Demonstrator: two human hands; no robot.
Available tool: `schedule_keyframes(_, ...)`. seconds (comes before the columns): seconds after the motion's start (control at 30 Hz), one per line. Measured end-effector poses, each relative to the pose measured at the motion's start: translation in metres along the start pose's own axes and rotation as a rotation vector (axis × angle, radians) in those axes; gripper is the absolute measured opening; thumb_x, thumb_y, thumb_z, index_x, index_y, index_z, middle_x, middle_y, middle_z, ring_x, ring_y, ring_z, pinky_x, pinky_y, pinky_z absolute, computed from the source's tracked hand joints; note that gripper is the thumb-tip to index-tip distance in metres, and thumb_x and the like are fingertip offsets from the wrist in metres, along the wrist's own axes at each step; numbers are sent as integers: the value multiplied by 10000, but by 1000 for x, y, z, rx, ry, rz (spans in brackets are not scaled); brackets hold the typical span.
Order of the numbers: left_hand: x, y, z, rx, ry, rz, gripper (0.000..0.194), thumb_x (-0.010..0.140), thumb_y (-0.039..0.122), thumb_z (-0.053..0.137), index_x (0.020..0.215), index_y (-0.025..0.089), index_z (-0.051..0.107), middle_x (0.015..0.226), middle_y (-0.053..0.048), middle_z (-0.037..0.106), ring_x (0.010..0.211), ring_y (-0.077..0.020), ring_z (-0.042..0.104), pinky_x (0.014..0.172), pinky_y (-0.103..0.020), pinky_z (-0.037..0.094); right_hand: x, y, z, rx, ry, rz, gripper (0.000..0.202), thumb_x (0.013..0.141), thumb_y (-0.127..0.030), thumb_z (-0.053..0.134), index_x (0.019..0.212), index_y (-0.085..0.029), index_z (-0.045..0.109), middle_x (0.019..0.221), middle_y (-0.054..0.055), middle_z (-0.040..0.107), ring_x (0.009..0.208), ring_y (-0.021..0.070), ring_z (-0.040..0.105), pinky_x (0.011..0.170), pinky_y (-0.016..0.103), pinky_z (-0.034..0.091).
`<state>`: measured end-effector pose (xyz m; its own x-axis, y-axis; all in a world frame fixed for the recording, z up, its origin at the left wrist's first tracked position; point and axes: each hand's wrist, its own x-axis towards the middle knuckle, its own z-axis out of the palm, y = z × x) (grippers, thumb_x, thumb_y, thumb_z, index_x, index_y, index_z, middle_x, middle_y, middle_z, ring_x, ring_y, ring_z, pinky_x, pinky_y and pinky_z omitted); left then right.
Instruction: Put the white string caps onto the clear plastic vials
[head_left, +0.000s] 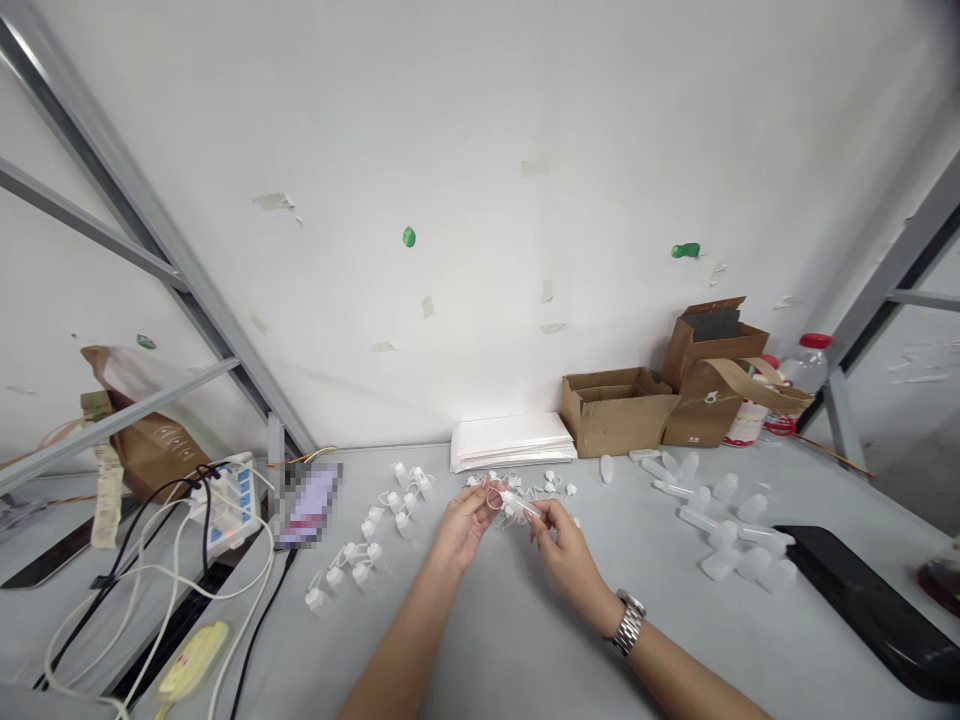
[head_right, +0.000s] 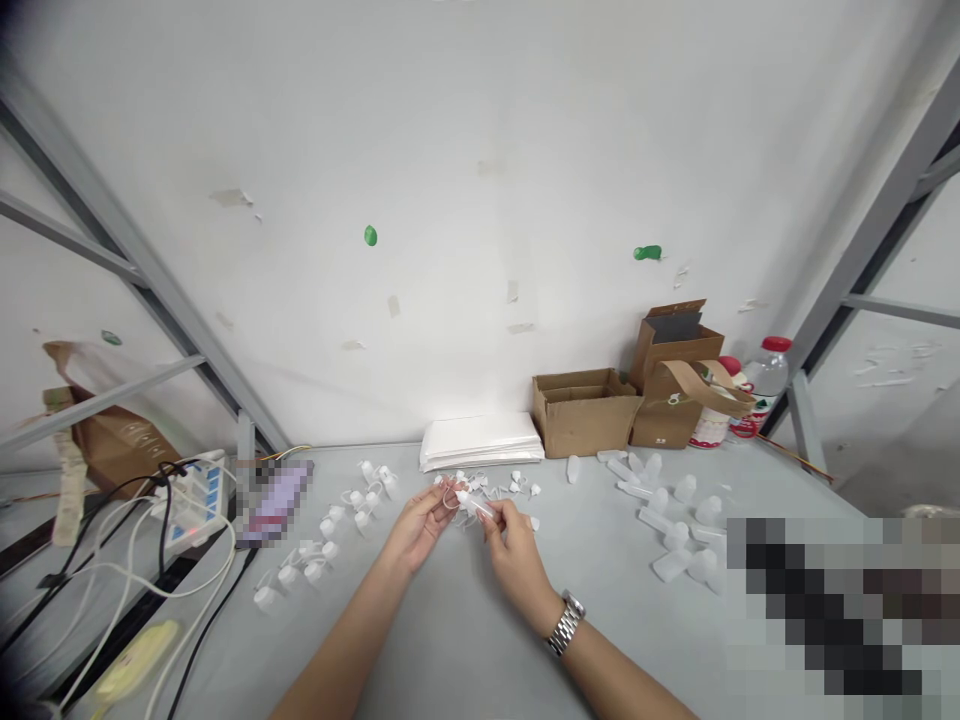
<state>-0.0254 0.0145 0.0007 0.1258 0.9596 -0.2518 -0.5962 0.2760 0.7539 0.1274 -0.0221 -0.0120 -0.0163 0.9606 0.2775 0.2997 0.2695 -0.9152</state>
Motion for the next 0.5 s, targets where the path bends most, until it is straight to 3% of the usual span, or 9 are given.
schedule_keyframes(0.2,2,-1,-2,4,24,8,135,668,190,666,786,126,659,836,-74,705,725,-123,639,738,-219,463,1,3,0,-125,-29,-46,230,851,-379,394,776,-199,515,637,-1,545,631,172,486,634,294,367)
schedule_keyframes(0.5,0,-4,2,71,67,62,200,565,237,740,721,125,685,783,-77,711,724,-138,640,809,-259,438,-5,6,0,-310,-41,-76,206,863,-357,397,867,-191,519,719,49,569,775,223,470,729,358,391)
